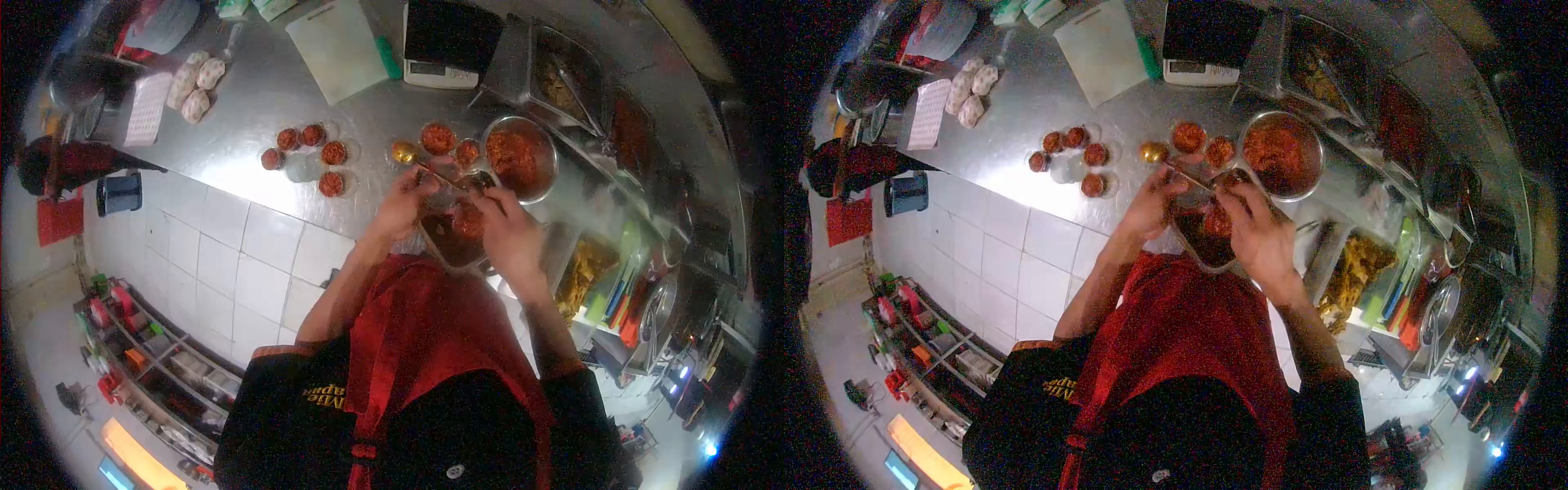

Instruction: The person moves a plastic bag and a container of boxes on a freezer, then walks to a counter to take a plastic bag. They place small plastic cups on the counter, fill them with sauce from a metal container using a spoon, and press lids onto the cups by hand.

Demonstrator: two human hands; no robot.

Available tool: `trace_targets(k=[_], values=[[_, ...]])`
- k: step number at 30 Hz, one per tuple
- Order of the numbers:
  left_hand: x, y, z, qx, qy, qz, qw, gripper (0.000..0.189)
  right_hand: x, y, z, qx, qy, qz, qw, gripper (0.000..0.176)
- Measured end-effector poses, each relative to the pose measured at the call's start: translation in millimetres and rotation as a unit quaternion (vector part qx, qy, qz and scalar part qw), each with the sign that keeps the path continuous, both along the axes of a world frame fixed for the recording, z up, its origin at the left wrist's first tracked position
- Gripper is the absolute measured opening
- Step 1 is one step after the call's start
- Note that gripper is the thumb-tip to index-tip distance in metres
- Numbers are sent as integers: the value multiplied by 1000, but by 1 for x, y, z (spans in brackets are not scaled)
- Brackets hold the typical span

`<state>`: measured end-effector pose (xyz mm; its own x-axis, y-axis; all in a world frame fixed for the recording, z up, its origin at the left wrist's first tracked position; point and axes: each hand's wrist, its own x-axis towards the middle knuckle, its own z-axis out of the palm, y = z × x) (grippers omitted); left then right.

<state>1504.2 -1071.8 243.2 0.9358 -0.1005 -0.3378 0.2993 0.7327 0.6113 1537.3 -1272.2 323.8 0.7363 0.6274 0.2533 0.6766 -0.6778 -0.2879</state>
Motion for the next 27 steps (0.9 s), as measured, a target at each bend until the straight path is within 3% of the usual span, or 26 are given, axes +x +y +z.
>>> trace_targets(k=[5, 7, 14, 19, 21, 24, 27], values=[[0, -1, 7, -8, 0, -7, 1000, 37, 5, 1, 12, 12, 8, 4, 1000, 36], [-1, -2, 5, 3, 3, 0, 1000, 37, 2, 3, 29, 91, 88, -54, 990, 27], [-1, 0, 16, 17, -8, -9, 1000, 38, 22, -34, 46, 189, 199, -145, 951, 17], [1, 0, 15, 23, 20, -10, 999, 40, 45, -75, 13, 107, 181, -218, 953, 12], [1, 1, 13, 19, 15, -10, 1000, 40, 55, -82, -15, -7, 38, -218, 975, 14], [0, -1, 19, 29, 7, -5, 1000, 39, 67, -79, -37, -63, 61, -237, 967, 17], [0, 0, 15, 29, 6, -7, 1000, 39, 66, -89, -65, -26, 32, -172, 984, 18]])
